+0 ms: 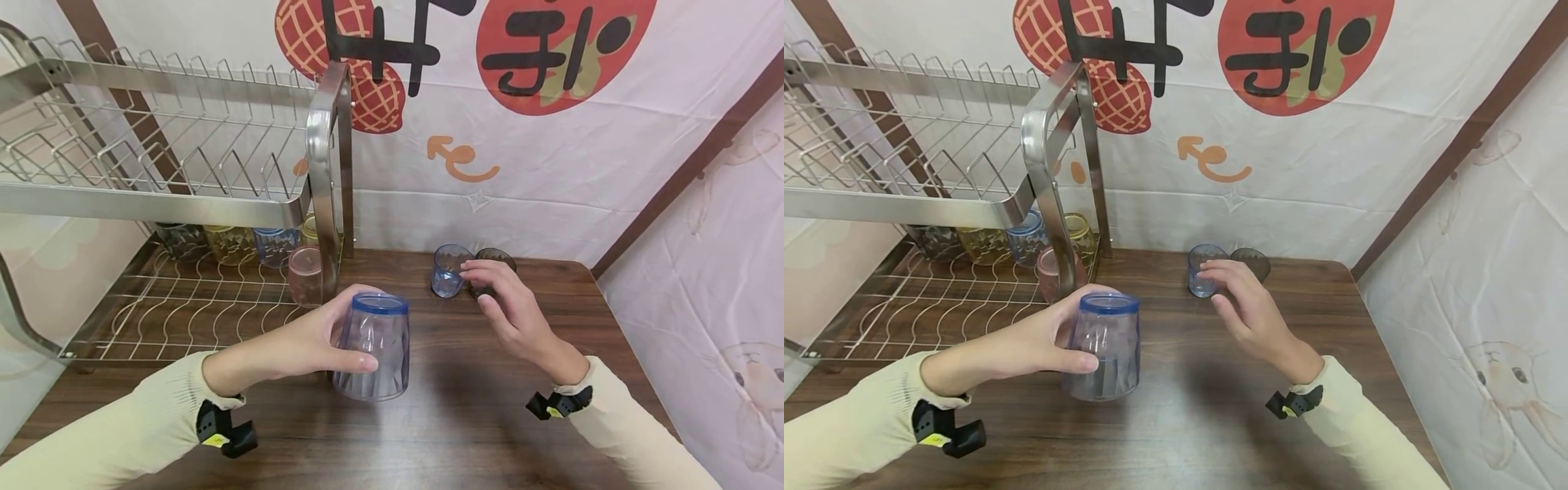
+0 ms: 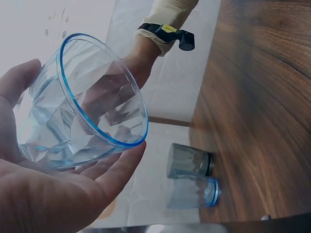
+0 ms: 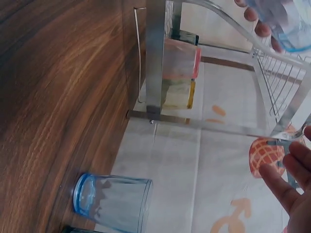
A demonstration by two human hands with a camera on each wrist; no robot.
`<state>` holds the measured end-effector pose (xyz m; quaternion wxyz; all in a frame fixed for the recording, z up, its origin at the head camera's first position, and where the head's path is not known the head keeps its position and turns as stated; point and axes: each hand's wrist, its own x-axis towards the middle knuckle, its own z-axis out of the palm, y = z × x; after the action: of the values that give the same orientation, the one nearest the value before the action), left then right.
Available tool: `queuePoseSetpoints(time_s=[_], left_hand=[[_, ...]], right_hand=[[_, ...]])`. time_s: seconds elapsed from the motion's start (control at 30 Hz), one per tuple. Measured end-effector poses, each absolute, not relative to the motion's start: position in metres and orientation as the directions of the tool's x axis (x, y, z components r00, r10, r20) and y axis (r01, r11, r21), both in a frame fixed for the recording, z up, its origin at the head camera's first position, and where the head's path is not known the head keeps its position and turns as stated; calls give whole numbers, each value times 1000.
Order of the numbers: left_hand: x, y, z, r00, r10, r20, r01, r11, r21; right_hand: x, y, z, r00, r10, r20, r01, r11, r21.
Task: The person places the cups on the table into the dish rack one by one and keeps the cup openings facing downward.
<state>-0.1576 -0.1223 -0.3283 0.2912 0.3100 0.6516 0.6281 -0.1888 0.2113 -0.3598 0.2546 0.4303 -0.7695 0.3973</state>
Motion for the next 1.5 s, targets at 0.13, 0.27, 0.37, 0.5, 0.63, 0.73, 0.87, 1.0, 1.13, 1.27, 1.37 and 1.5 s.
queuePoseSetpoints(time_s=[0.13, 0.27, 0.37, 0.5, 0.63, 0.73, 0.87, 1.0, 1.13, 1.27, 1.37, 1.5], left_hand=[[-158, -129, -326, -635, 772, 24, 63, 21, 998], [-158, -135, -324, -624, 780, 45, 102, 24, 994], [-159, -140, -323, -603, 796, 60, 129, 24, 991], [-161, -148, -321, -573, 815, 86, 170, 16, 985], [-163, -155, -319, -543, 833, 103, 183, -3, 983], [-164, -160, -318, -525, 844, 112, 191, -12, 981], [-164, -166, -314, -513, 849, 130, 214, -21, 977], [-163, -171, -311, -510, 848, 146, 213, -41, 976], [-163, -178, -310, -517, 842, 153, 222, -41, 974], [-166, -188, -309, -529, 835, 153, 256, -15, 967], [-169, -196, -309, -531, 834, 146, 261, -3, 965], [-172, -206, -309, -524, 840, 141, 254, -3, 967]], right_hand=[[-194, 216, -362, -549, -420, 723, -834, 342, -433], [-199, 220, -364, -591, -376, 714, -801, 378, -464], [-204, 224, -367, -623, -335, 707, -773, 403, -490], [-211, 229, -370, -670, -287, 684, -726, 447, -523], [-217, 233, -371, -724, -241, 646, -666, 491, -562], [-223, 238, -373, -767, -198, 610, -608, 525, -595], [-231, 246, -377, -827, -128, 547, -518, 553, -653], [-240, 255, -383, -875, -68, 480, -434, 549, -714], [-248, 262, -387, -904, -12, 428, -353, 584, -731], [-255, 267, -393, -917, 56, 394, -270, 641, -719], [-260, 271, -397, -929, 90, 360, -215, 661, -719], [-267, 276, -402, -950, 97, 297, -155, 679, -718]])
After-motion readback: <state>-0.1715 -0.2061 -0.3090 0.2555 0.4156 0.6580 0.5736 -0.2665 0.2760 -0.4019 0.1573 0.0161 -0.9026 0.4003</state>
